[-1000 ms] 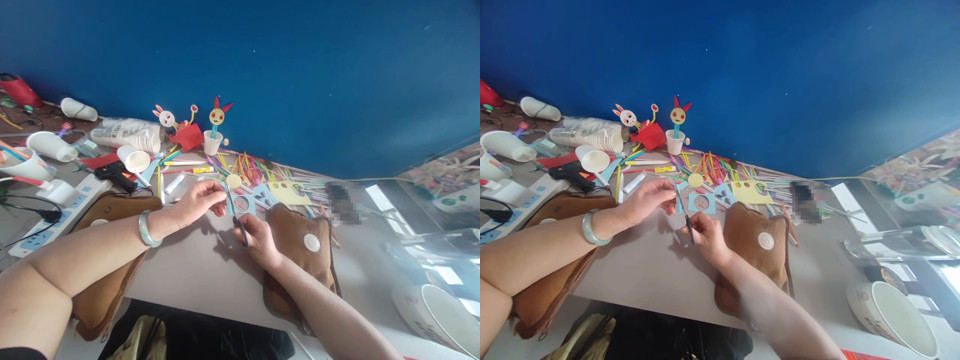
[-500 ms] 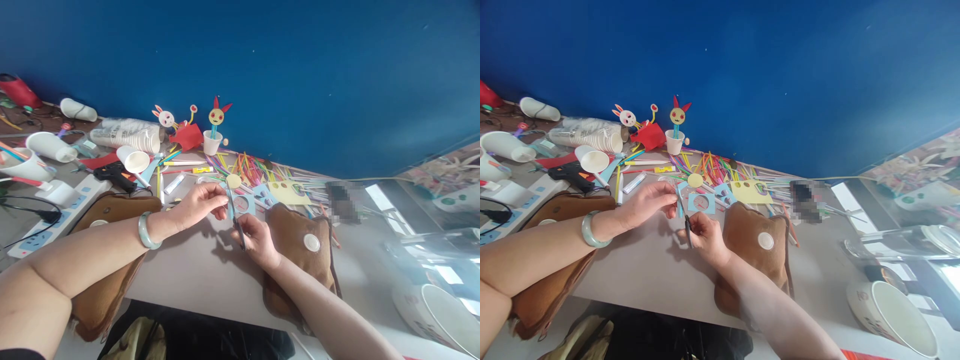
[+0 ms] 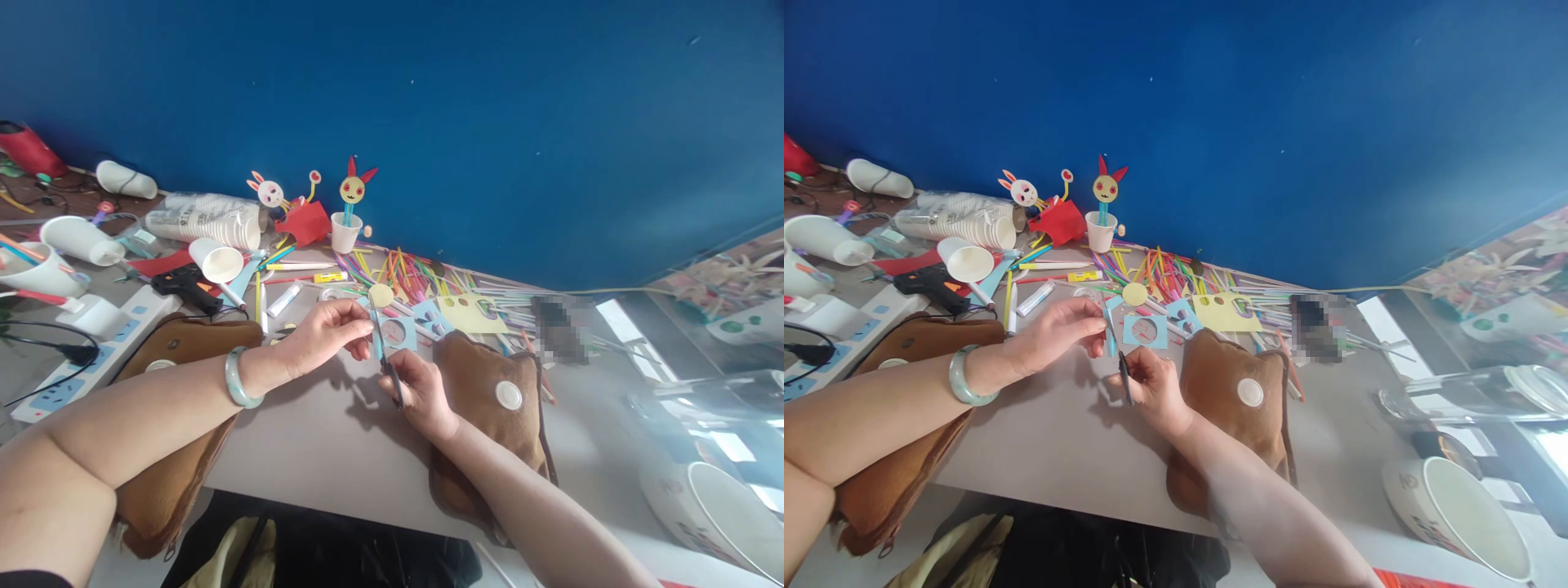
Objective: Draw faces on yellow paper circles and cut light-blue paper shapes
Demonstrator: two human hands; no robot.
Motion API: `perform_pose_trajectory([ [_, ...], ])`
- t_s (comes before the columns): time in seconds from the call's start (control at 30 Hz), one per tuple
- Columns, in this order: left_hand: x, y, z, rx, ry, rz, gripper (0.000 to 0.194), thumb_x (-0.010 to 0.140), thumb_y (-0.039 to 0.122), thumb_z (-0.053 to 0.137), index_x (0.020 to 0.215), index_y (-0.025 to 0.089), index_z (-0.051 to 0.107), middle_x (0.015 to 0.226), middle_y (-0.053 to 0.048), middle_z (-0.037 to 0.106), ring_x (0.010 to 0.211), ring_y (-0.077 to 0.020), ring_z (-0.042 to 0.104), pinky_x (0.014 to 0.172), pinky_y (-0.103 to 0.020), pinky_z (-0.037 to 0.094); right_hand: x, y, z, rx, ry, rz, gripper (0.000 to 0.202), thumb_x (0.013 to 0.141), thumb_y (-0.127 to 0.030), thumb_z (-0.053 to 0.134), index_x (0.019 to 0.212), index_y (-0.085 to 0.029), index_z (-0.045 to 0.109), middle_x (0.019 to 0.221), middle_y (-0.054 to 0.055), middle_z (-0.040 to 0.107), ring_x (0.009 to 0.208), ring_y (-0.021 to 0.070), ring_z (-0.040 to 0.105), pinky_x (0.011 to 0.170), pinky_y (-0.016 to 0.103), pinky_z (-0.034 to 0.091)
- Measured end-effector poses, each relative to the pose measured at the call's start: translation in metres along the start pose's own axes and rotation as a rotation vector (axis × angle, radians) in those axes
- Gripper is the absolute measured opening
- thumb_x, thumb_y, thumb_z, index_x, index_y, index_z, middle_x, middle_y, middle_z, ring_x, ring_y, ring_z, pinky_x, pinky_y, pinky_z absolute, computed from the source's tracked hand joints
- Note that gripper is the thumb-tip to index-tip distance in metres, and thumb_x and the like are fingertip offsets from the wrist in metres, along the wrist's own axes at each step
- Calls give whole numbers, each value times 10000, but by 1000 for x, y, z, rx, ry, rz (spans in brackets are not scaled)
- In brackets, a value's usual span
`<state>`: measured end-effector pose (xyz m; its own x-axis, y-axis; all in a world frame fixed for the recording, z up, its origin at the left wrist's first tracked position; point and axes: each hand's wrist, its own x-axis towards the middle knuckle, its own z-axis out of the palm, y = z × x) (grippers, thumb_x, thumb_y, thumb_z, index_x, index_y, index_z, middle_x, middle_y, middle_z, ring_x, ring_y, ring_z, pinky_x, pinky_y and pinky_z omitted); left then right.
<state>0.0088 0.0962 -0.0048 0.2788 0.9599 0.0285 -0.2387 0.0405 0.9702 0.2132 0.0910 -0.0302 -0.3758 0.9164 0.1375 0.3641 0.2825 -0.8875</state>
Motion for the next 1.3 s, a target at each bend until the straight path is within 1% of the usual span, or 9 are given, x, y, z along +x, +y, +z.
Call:
perform_pose_trajectory([
  [0.2,0,1,0,12,-1,5,157,869,300,652,824,155,612,641,8,670,607,-114,667,619,-240,558,0,-2,-1,-18,2,4,528,723,-702,663,633,-208,500,524,-29,514,490,98,398,474,235,346],
  [0.47,-1,6,0,36,-6,17,143,876,283,638,823,152,616,638,3,678,612,-115,669,627,-240,560,0,-1,-3,-39,2,-16,548,716,-728,654,640,-203,516,530,-23,526,490,98,401,468,235,340],
  [0.77,-1,8,0,63,8,31,129,854,267,643,785,161,614,622,8,670,596,-116,667,617,-244,562,3,-4,-9,-72,-21,-42,534,718,-714,671,640,-203,535,524,-21,536,484,98,406,458,230,347],
  [1.0,0,8,0,57,16,29,108,841,237,639,779,153,610,620,7,659,588,-117,668,605,-240,558,3,-3,-9,-75,-21,-53,514,737,-689,672,641,-204,533,521,-28,528,479,94,396,459,228,338],
  [1.3,-1,13,1,72,25,19,104,825,218,633,753,150,603,588,4,654,569,-116,662,591,-237,553,3,-3,-11,-94,-31,-72,522,742,-697,665,646,-202,532,526,-22,537,479,92,401,452,228,330],
])
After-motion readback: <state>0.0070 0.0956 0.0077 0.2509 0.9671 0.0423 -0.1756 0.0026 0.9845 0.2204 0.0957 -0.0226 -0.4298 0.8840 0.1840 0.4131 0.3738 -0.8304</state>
